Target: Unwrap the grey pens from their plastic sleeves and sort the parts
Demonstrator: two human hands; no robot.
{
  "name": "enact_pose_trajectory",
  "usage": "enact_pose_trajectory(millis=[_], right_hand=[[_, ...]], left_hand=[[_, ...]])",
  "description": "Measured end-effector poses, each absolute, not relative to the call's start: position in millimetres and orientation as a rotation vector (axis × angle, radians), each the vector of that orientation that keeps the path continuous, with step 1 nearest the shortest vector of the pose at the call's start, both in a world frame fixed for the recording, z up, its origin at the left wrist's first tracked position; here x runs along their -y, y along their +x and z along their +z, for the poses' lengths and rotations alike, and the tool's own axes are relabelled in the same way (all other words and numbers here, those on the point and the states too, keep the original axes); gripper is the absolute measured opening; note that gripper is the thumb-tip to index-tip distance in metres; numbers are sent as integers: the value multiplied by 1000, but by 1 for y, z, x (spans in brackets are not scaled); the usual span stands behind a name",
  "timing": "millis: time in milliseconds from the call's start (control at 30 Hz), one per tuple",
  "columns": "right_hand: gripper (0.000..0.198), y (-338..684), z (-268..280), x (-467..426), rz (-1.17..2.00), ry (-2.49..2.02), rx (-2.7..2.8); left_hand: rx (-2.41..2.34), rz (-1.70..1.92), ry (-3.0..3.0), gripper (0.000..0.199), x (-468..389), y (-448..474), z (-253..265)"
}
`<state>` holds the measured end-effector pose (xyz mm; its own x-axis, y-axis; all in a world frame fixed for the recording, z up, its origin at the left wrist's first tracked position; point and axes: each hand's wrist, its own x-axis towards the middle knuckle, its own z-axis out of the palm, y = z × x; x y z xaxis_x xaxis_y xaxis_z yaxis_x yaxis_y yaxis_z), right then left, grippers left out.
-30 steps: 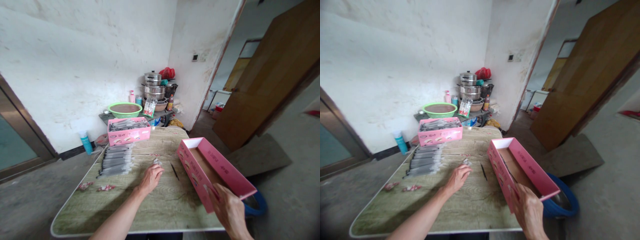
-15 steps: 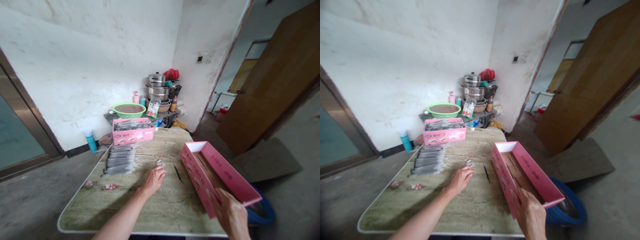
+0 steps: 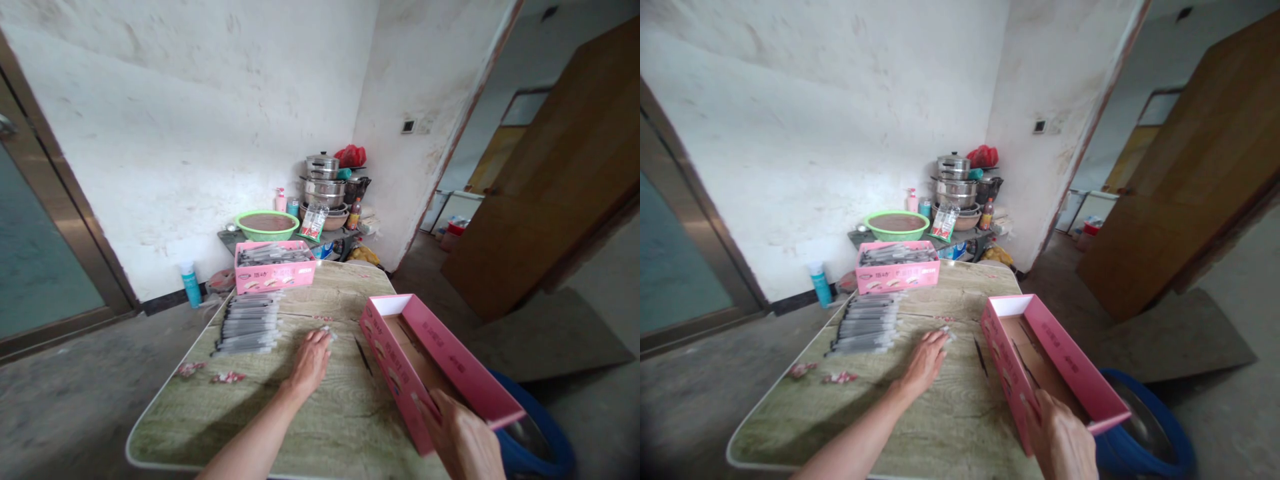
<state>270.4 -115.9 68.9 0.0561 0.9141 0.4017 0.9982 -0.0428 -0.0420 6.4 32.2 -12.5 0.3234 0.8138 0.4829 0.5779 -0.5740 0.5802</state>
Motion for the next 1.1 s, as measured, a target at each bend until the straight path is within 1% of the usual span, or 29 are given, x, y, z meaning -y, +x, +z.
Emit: enact_pose_trajectory(millis=[100, 200, 267, 333, 400, 533, 600, 667, 733, 800, 867, 967, 1033, 1100], right_hand=[[21, 268, 75, 118, -436, -1985, 1852], [29, 256, 79, 122, -499, -1708, 1801], [28, 240, 78, 122, -458, -1512, 1821], [25, 221, 71, 117, -390, -1418, 1814], [24, 203, 57, 107, -318, -1454, 1833], [29, 182, 24, 79, -226, -1718, 1874], [30, 178, 19, 73, -197, -1710, 1887], [31, 178, 28, 76, -201, -1613, 1873], [34, 184, 50, 87, -283, -1493, 1828], [36, 198, 73, 100, -427, -1494, 1768], [38, 218, 86, 110, -599, -1650, 1685], [33, 245, 76, 120, -662, -1840, 1767], [38, 253, 59, 124, -628, -1874, 1863], [51, 250, 43, 128, -612, -1857, 1920]], left_hand=[[-1320, 1122, 2274, 43, -34, 7, -10], [-1455, 1045, 2256, 44, -38, 4, -8], [-1549, 949, 2247, 45, -42, 2, -8], [-1591, 855, 2259, 44, -46, 1, -7], [-1563, 800, 2293, 40, -47, 2, -6], [-1452, 812, 2348, 38, -42, 7, -3], [-1415, 851, 2345, 39, -38, 9, -4], [-1395, 915, 2331, 40, -36, 9, -6], [-1384, 992, 2314, 41, -36, 8, -8], [-1373, 1067, 2293, 40, -36, 5, -7], [-1347, 1139, 2254, 39, -35, 4, -3], [-1262, 1190, 2105, 36, -31, 11, 10], [-1156, 1116, 1930, 40, -25, 24, 20], [-1008, 967, 1726, 56, -18, 40, 29]])
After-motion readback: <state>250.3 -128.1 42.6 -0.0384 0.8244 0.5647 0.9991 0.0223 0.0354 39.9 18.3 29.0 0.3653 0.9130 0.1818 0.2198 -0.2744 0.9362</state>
